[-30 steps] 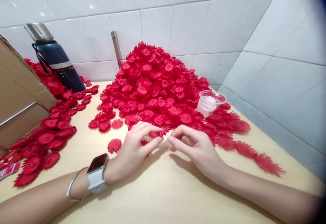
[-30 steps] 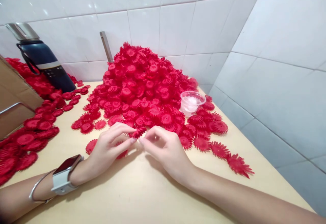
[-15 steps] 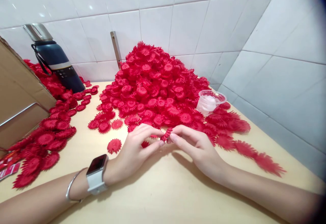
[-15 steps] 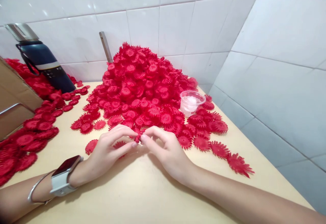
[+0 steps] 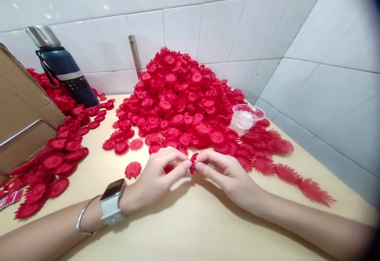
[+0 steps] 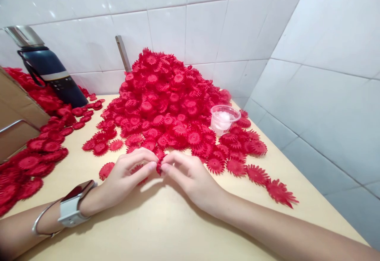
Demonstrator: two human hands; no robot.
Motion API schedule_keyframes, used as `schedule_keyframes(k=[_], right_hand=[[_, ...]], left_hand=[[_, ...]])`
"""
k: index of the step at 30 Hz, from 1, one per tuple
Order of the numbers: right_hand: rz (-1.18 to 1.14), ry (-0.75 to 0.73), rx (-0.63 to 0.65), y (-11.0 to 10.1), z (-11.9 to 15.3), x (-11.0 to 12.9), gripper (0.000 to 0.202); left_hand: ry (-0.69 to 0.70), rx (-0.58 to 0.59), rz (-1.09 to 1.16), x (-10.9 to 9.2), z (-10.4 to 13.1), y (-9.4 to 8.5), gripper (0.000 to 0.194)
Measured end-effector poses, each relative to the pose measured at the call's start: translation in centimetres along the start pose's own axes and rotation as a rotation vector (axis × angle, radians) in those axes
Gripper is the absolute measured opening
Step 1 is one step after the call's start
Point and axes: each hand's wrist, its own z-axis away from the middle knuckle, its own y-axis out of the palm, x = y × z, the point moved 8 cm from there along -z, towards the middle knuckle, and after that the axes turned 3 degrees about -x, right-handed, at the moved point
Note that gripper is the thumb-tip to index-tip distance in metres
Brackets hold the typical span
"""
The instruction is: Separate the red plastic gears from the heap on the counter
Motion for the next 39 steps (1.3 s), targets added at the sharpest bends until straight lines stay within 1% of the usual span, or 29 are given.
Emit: schedule_keyframes(k=[2,7,13,17,24,29,34,39], right_hand=[[-0.003,0.006,0.015,0.1,0.0,-0.1,0.014],[0.013,-0.019,0.037,0.3,0.1,0.0,0.013],[0.093,-0.062,0.047,0.4,0.2,0.8,0.015],[0.037,-0.016,0.041,0.2,0.1,0.8,0.025],[-0.001,0.001,0.064,0.3,0.2,0.7,0.024],[-0.091,0.073,0.033,0.2,0.2,0.1,0.030],[-0.207,0.147,0.040,0.2,-0.1,-0.5,0.027],[-0.262,0.170,-0.007,-0.2,-0.3,-1.1,0.020]], left_hand=[[0.011,0.004,-0.005,-0.1,0.0,0.0,0.021],[0.013,0.013,-0.012,0.0,-0.1,0.2,0.015],[0.012,0.041,-0.034,0.0,-0.1,0.4,0.018],[0.065,0.074,-0.048,-0.7,0.0,0.7,0.015],[0.082,0.078,-0.059,-0.8,0.0,0.8,0.015],[0.088,0.108,-0.076,-1.0,0.0,0.9,0.012],[0.123,0.109,-0.074,-1.2,0.2,0.9,0.010],[0.119,0.096,-0.067,-1.0,-0.1,1.0,0.009]])
